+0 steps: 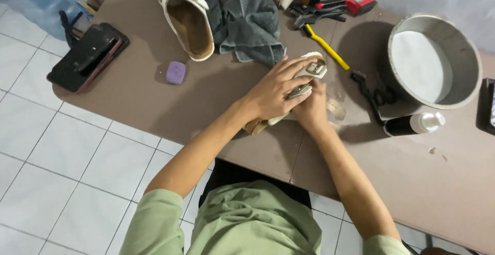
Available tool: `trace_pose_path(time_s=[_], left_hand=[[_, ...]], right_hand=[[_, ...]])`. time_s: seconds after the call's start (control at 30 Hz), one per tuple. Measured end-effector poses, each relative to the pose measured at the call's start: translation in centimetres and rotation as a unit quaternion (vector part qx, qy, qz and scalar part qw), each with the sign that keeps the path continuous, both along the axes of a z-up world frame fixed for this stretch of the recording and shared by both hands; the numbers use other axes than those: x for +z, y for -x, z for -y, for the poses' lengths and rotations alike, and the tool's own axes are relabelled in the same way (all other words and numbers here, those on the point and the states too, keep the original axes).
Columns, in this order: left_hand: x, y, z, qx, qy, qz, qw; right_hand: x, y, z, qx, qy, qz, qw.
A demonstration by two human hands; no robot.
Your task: Repairing a sandal by cleaning the footbed with a brush and reattaching the straps into the sole.
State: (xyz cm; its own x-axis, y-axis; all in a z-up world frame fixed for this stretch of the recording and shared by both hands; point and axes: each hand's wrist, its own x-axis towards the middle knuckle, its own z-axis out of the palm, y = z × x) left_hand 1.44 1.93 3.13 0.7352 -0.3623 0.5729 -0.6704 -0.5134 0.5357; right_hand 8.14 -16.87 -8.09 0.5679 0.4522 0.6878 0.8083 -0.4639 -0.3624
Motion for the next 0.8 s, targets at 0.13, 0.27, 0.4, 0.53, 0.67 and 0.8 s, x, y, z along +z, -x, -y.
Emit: trace_pose_path(time_s=[0.13, 0.27, 0.4, 0.53, 0.67, 0.8], left_hand=[[0.2, 0.2, 0.2, -0.020, -0.010, 0.004, 1.000], [-0.4, -0.7, -0.7, 0.003, 0.001, -0.027, 1.000], [-0.2, -0.3, -0.6, -0.008, 0.012, -0.009, 1.000], [0.1, 0.0, 0.2, -0.010, -0.027, 0.028, 0.999], [0.4, 0.9, 0.3, -0.003, -0.034, 0.004, 0.999], [1.2, 0.5, 0.1, -0.018, -0.037, -0.031, 0.999]], right_hand=[[3.1, 4.8, -1.9, 0.020, 0.049, 0.034, 0.998], [2.8, -0.3, 0.7, 0.005, 0.030, 0.037, 0.999], [7.7, 5.1, -4.1, 0.028, 0.042, 0.065, 0.997], [2.0, 2.6, -1.3, 0.046, 0.053, 0.052, 0.996], [3.9, 0.5, -0.3, -0.015, -0.012, 0.005, 1.000], [4.9, 6.0, -3.7, 0.025, 0.031, 0.028, 0.999]])
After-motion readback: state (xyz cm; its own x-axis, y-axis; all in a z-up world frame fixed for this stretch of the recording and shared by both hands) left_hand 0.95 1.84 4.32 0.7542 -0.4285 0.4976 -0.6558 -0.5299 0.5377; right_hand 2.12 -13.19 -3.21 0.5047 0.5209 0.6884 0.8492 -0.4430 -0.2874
